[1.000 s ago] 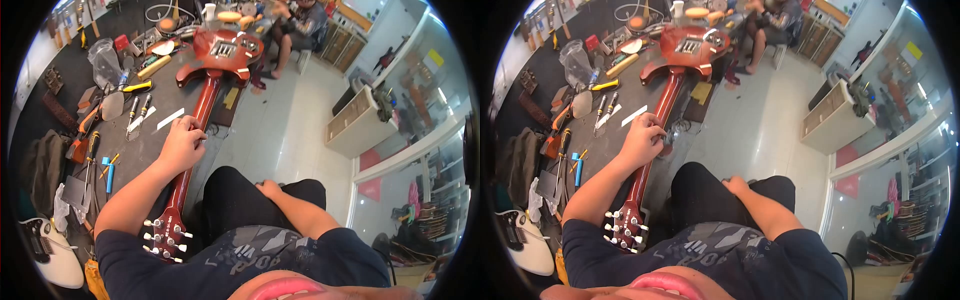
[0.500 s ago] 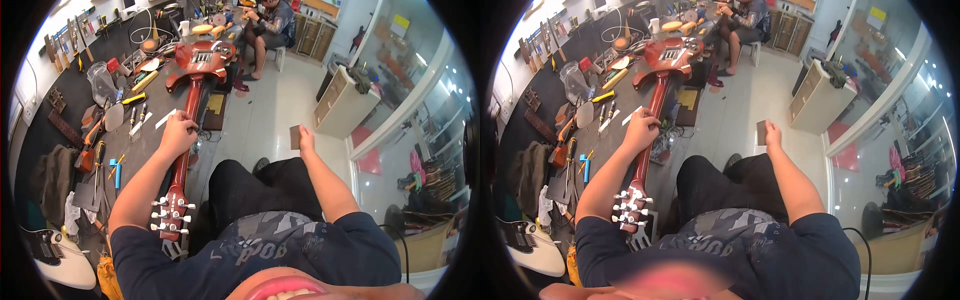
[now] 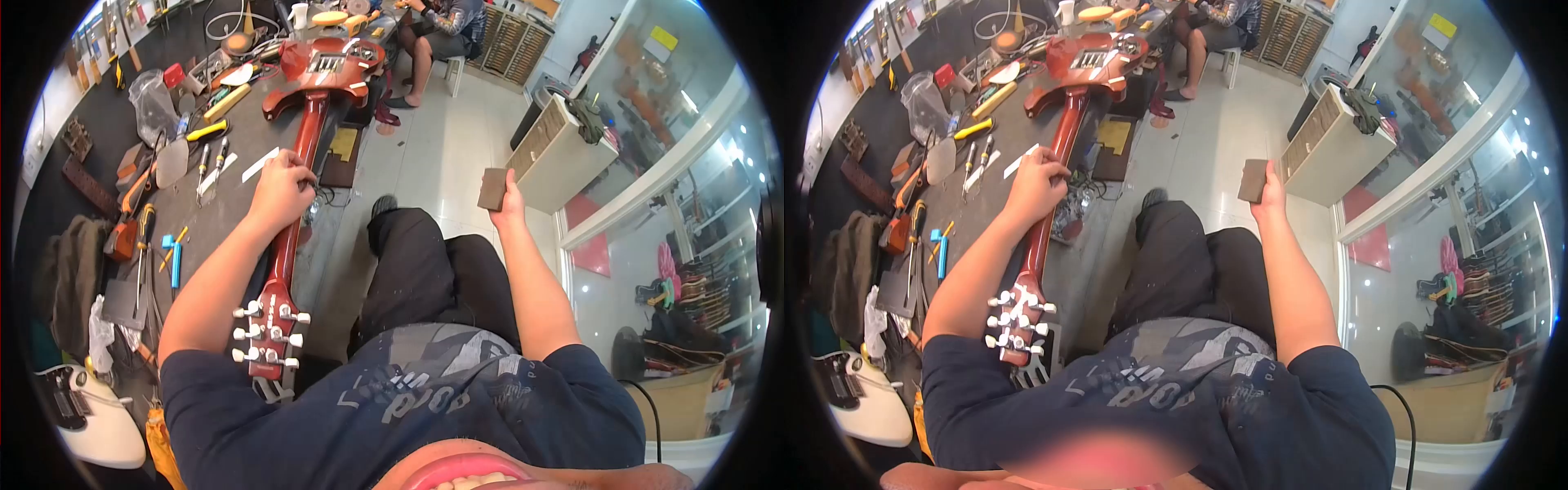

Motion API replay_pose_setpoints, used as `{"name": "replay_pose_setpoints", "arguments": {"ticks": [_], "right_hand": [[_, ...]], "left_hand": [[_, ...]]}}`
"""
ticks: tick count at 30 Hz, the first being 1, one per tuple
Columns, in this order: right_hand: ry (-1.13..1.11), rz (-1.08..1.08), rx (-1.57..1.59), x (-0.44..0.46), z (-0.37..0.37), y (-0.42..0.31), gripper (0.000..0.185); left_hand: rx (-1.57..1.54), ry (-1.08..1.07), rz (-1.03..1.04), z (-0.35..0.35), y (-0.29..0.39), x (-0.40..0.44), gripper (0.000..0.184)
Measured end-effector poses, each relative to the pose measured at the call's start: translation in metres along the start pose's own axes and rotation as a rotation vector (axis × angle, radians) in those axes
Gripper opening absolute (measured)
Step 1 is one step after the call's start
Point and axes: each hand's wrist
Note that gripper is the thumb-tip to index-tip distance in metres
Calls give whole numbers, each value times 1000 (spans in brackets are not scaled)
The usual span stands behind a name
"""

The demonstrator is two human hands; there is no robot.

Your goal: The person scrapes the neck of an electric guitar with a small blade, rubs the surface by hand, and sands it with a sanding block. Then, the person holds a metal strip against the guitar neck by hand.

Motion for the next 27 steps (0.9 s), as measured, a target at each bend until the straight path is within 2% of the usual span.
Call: {"name": "replay_pose_setpoints", "arguments": {"ticks": [5,10,13,14,17,18,21,24,27], "right_hand": [[-9,40,99,-33,30,-11,66],[-14,58,224,-36,69,-53,60],[0,-6,175,-31,113,-67,60],[-57,-5,141,-27,120,-62,59],[-248,-22,17,-13,146,-30,57],[-233,7,-35,-15,151,-13,56],[-149,137,-127,-24,158,48,51],[-154,270,-71,-41,175,95,44],[-80,344,-32,-32,203,144,48]], "left_hand": [[19,50,24,2,-3,1,17],[-7,-4,-40,6,-12,5,19],[-42,-58,-64,-8,-3,3,22],[-48,-67,-70,-11,-1,4,24],[-70,-102,-100,-6,-4,5,29],[-12,-44,-84,-4,-1,3,28],[14,-59,-135,-3,6,8,20],[59,-27,-124,0,12,16,18],[32,-21,-67,0,7,15,18]]}}
Point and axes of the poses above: each hand's wrist, its own x-axis towards the middle knuckle, its own z-axis out of the palm, y = z × x, and after that the axes turned 2 degrees about y, right-handed
